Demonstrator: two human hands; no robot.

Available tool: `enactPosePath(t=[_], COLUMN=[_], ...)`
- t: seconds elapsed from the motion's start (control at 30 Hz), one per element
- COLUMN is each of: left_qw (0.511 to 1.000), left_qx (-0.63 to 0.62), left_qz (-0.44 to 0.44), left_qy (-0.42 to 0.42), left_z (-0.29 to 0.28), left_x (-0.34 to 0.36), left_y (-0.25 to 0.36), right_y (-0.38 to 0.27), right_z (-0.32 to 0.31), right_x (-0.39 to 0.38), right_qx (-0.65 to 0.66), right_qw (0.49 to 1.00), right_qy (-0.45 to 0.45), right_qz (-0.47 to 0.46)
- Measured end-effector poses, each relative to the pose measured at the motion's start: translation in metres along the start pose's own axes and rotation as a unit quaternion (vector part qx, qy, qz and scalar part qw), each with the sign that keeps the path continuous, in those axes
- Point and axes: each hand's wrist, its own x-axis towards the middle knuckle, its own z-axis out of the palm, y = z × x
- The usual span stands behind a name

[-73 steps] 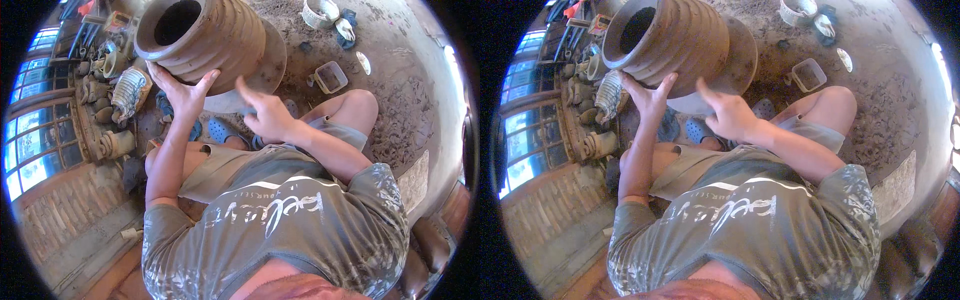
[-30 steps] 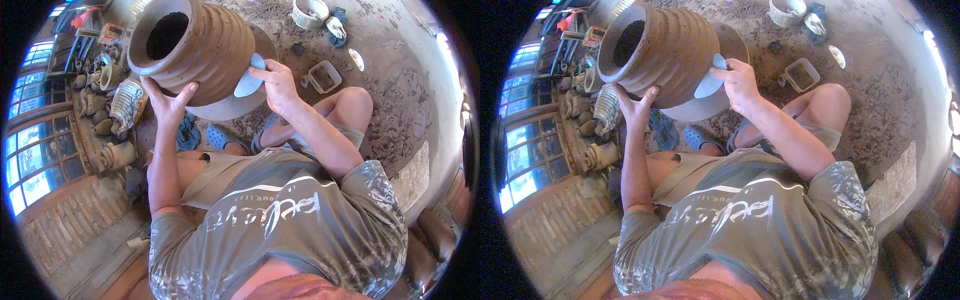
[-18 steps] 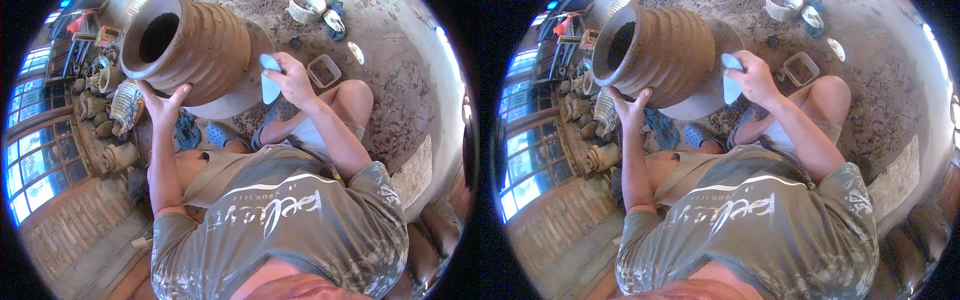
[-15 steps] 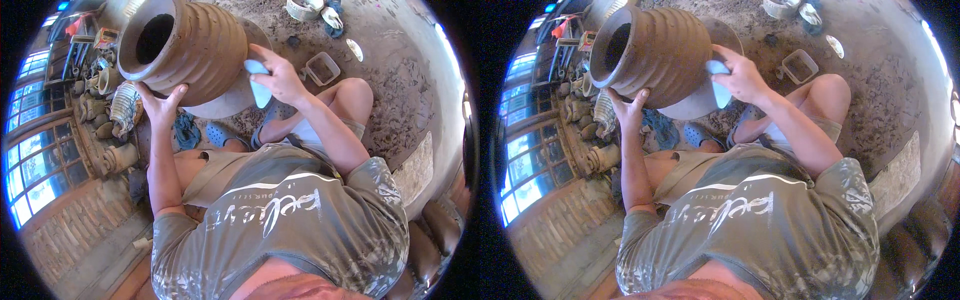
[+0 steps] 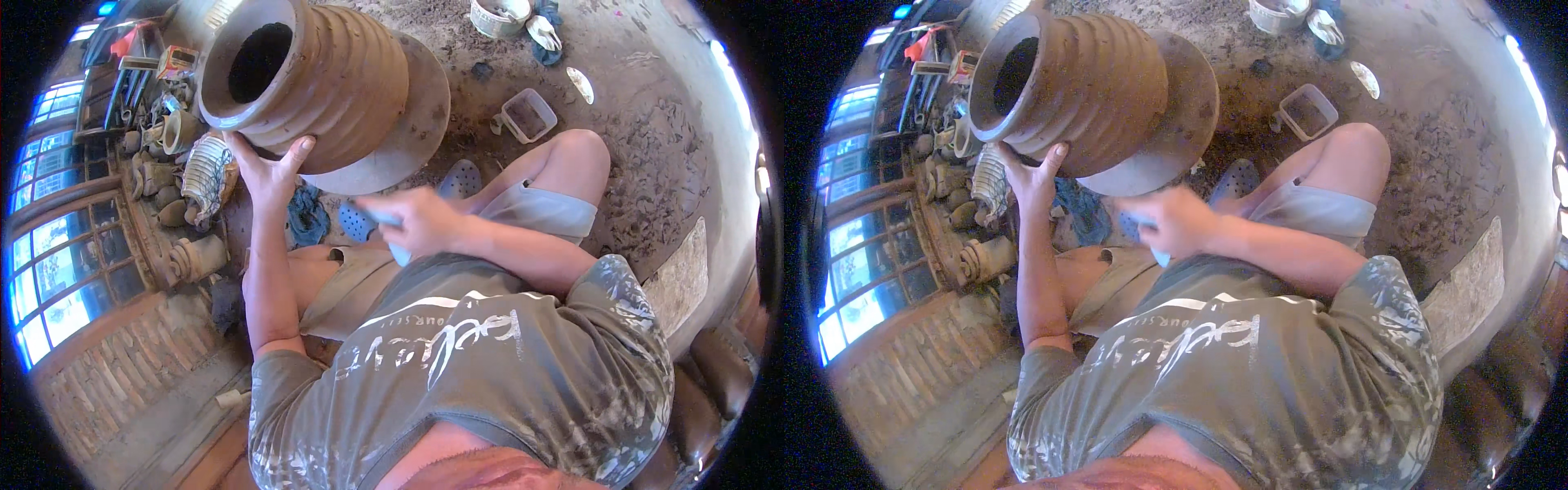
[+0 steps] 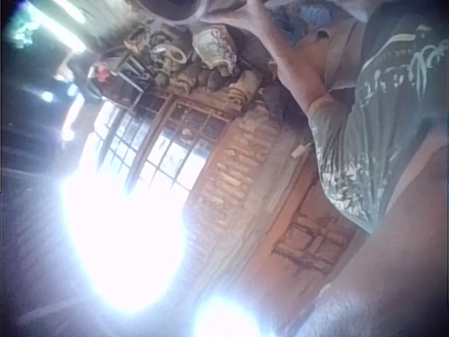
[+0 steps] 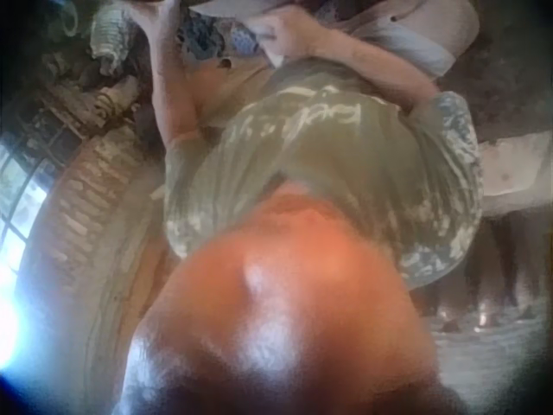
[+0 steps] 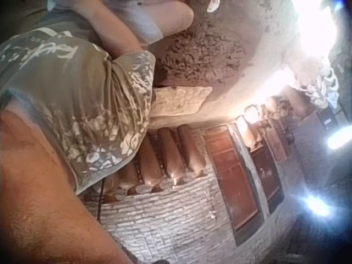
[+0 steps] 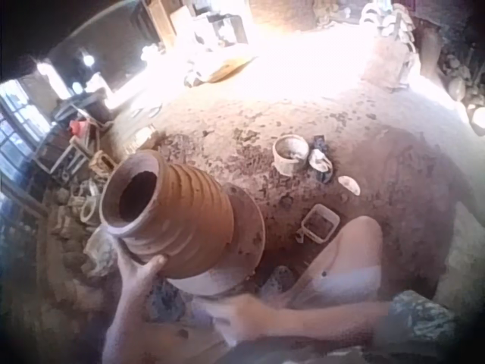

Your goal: The person shapes the exterior and bottom of a clay vessel on a pottery wheel using a blue rib tool, then lifts the vessel and its bat from the wheel.

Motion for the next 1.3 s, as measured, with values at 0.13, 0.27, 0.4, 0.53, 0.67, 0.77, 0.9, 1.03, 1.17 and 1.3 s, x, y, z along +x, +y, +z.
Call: enactPosePath(t=[0.13, 0.27, 0.4, 0.53, 0.67, 0.77, 0.9, 1.03, 1.17, 1.3], left_qw=[1.0, 0.999, 1.0, 1.0, 0.998, 0.998, 0.987, 0.891, 0.858, 0.855], left_qx=[0.02, 0.032, -0.015, -0.009, -0.042, -0.025, -0.157, -0.351, -0.387, -0.388], left_qz=[0.007, 0.012, 0.003, -0.003, -0.026, -0.033, -0.008, -0.284, -0.33, -0.342], left_qy=[-0.005, 0.004, 0.008, -0.003, -0.028, -0.053, -0.005, 0.044, 0.067, 0.036], left_z=[0.0, -0.001, 0.005, 0.001, -0.009, -0.025, -0.032, -0.008, -0.007, -0.013], left_x=[0.0, -0.001, -0.002, 0.002, 0.006, 0.011, 0.018, 0.031, 0.026, 0.042], left_y=[-0.007, 0.002, 0.002, -0.006, -0.003, -0.014, -0.062, -0.059, -0.055, -0.049], right_y=[0.018, 0.019, -0.003, -0.001, 0.006, 0.031, 0.093, 0.145, 0.083, 0.112], right_z=[-0.062, -0.102, -0.078, -0.029, -0.031, -0.079, -0.14, -0.152, -0.168, -0.189], right_x=[0.024, 0.053, 0.043, 0.023, 0.008, 0.004, -0.01, -0.036, 0.047, 0.11], right_qx=[0.036, -0.004, -0.019, -0.071, -0.076, -0.084, -0.242, -0.502, -0.226, -0.084], right_qw=[0.975, 0.982, 0.979, 0.989, 0.996, 0.987, 0.925, 0.836, 0.914, 0.95], right_qy=[0.208, 0.085, 0.059, 0.02, -0.019, 0.076, 0.067, 0.001, 0.058, 0.166], right_qz=[0.069, 0.167, 0.196, 0.132, 0.041, 0.111, 0.285, 0.221, 0.331, 0.249])
